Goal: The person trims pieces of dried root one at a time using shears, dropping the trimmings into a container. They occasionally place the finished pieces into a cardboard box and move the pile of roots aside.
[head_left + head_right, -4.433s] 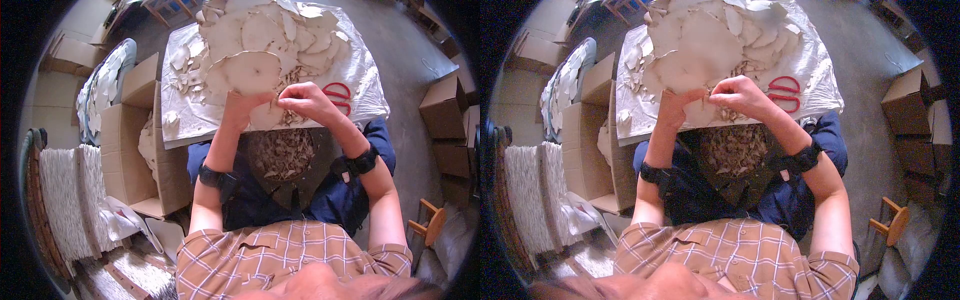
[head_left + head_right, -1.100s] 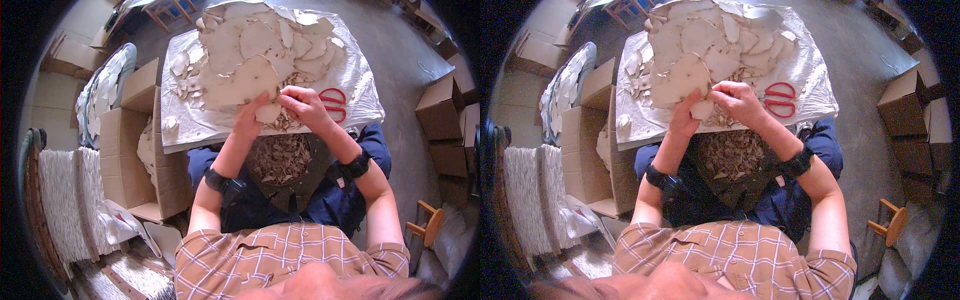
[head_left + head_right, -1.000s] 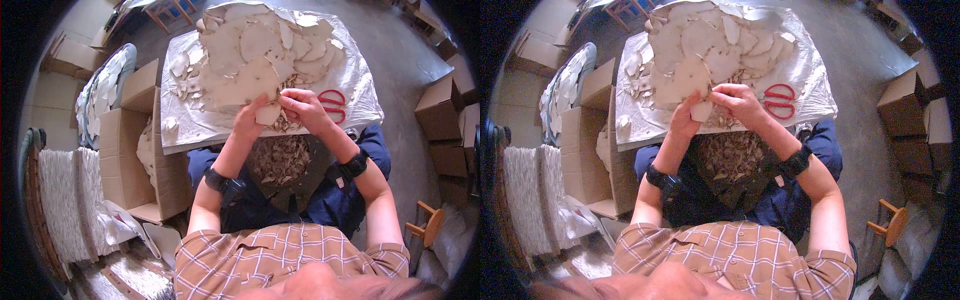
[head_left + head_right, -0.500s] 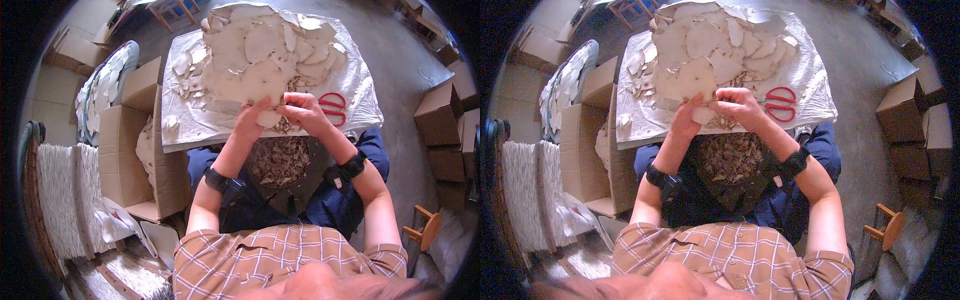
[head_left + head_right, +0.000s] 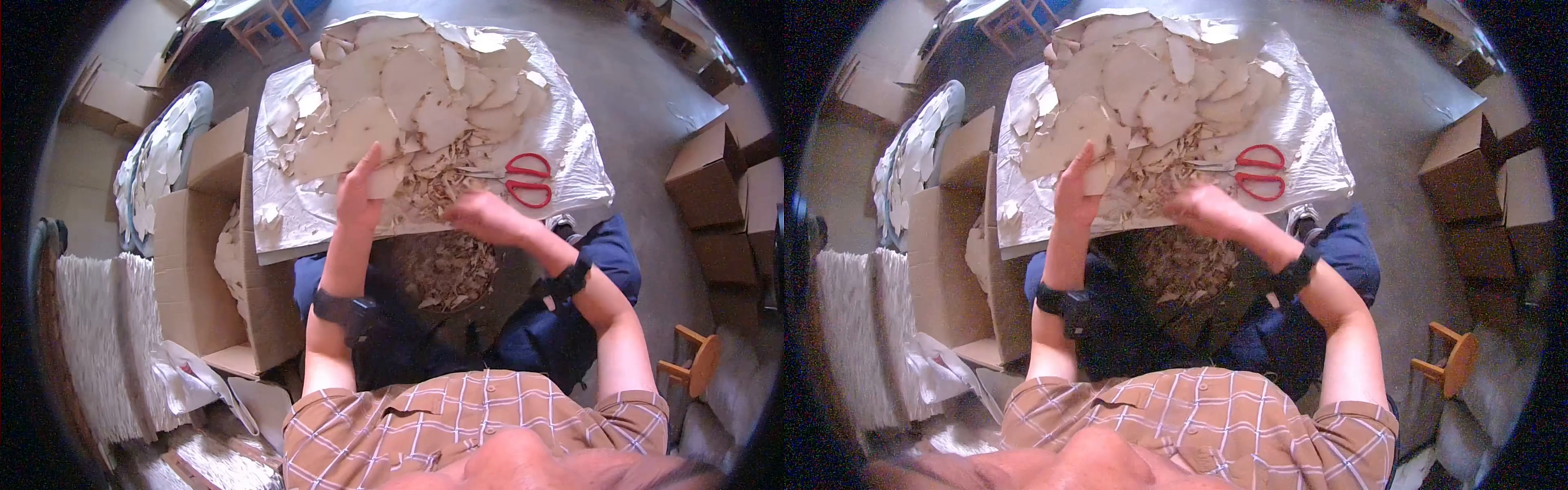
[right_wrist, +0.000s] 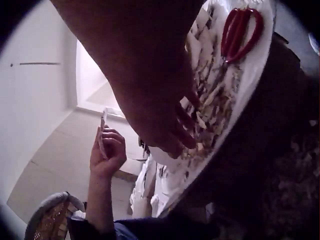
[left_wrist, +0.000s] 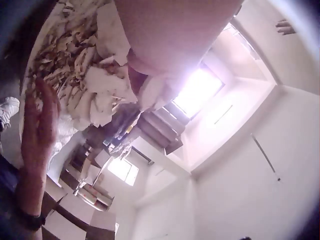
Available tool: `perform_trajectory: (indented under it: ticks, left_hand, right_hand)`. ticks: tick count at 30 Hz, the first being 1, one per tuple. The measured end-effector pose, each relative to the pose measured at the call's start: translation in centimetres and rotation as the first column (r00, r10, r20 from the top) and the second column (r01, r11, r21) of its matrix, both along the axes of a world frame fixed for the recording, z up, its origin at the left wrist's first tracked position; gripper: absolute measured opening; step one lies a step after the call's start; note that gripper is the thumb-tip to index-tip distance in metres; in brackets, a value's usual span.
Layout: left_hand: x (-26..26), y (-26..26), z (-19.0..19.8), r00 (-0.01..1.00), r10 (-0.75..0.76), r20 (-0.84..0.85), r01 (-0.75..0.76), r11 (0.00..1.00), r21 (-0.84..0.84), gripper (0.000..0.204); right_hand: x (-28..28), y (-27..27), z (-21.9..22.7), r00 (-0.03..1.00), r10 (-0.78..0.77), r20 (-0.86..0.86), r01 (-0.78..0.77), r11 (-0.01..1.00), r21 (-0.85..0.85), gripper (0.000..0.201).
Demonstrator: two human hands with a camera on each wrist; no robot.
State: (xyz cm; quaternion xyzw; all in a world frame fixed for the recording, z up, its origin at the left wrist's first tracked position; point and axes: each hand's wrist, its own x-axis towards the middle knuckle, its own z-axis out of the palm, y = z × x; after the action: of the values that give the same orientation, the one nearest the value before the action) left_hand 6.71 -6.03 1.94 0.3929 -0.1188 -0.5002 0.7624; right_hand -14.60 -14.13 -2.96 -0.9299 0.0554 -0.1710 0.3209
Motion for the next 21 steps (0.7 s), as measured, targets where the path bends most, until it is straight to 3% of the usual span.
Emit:
perform_trajectory:
  ticks: [2, 4, 6, 7, 9, 11, 14, 16, 18, 20, 21]
  left_hand:
    - [-0.4, 0.4, 0.8, 1.000, 0.025, -0.004, -0.024, 0.999, 0.043, 0.037]
    - [-0.6, 0.7, 0.9, 0.986, 0.084, 0.143, -0.096, 0.992, 0.081, 0.038]
    - [-0.3, 1.1, 0.5, 0.988, 0.068, 0.136, -0.084, 0.990, 0.117, 0.037]
    - [-0.1, 1.1, 0.5, 0.991, 0.043, 0.124, -0.062, 0.986, 0.152, 0.037]
    - [-0.2, 1.1, 1.0, 0.987, 0.075, 0.141, -0.090, 0.991, 0.101, 0.037]
    - [-0.5, 1.4, 2.4, 0.989, 0.062, 0.136, -0.076, 0.992, 0.097, 0.037]
    - [0.3, 1.7, 2.2, 0.978, 0.017, 0.206, -0.034, 0.996, 0.082, 0.038]
    - [0.5, 1.9, 2.3, 0.970, 0.029, 0.242, -0.045, 0.997, 0.061, 0.037]
    - [0.9, 2.1, 2.2, 0.963, 0.048, 0.266, -0.059, 0.998, 0.031, 0.035]
    - [1.4, 2.4, 2.1, 0.946, -0.064, 0.317, 0.034, 0.994, 0.102, 0.031]
    - [1.5, 2.5, 2.3, 0.949, -0.066, 0.308, 0.034, 0.994, 0.108, 0.031]
  right_hand:
    - [-0.9, 1.1, 0.0, 0.997, 0.015, 0.074, 0.001, 0.979, -0.205, 0.022]
    - [-2.0, 0.0, -1.2, 0.960, -0.278, 0.035, 0.272, 0.894, -0.356, 0.021]
    - [-3.7, -2.5, -1.5, 0.834, -0.520, 0.185, 0.527, 0.650, -0.548, 0.028]
    - [-4.7, -3.8, -2.0, 0.806, -0.588, 0.061, 0.521, 0.658, -0.543, 0.031]
    - [-6.1, -5.6, -5.2, 0.784, -0.618, 0.051, 0.549, 0.653, -0.521, 0.032]
    - [-5.8, -6.1, -5.3, 0.785, -0.618, 0.042, 0.543, 0.655, -0.524, 0.033]
    - [-5.7, -4.7, -2.5, 0.790, -0.612, 0.033, 0.549, 0.683, -0.481, 0.033]
    - [-5.9, -4.0, -1.1, 0.799, -0.594, -0.093, 0.530, 0.769, -0.356, 0.032]
    - [-6.3, -3.0, 0.0, 0.834, -0.524, -0.171, 0.448, 0.826, -0.342, 0.030]
    - [-6.2, -1.3, 0.7, 0.945, -0.314, -0.086, 0.318, 0.948, 0.028, 0.037]
    - [-5.6, -0.2, 1.6, 0.966, -0.255, -0.048, 0.259, 0.938, 0.229, 0.040]
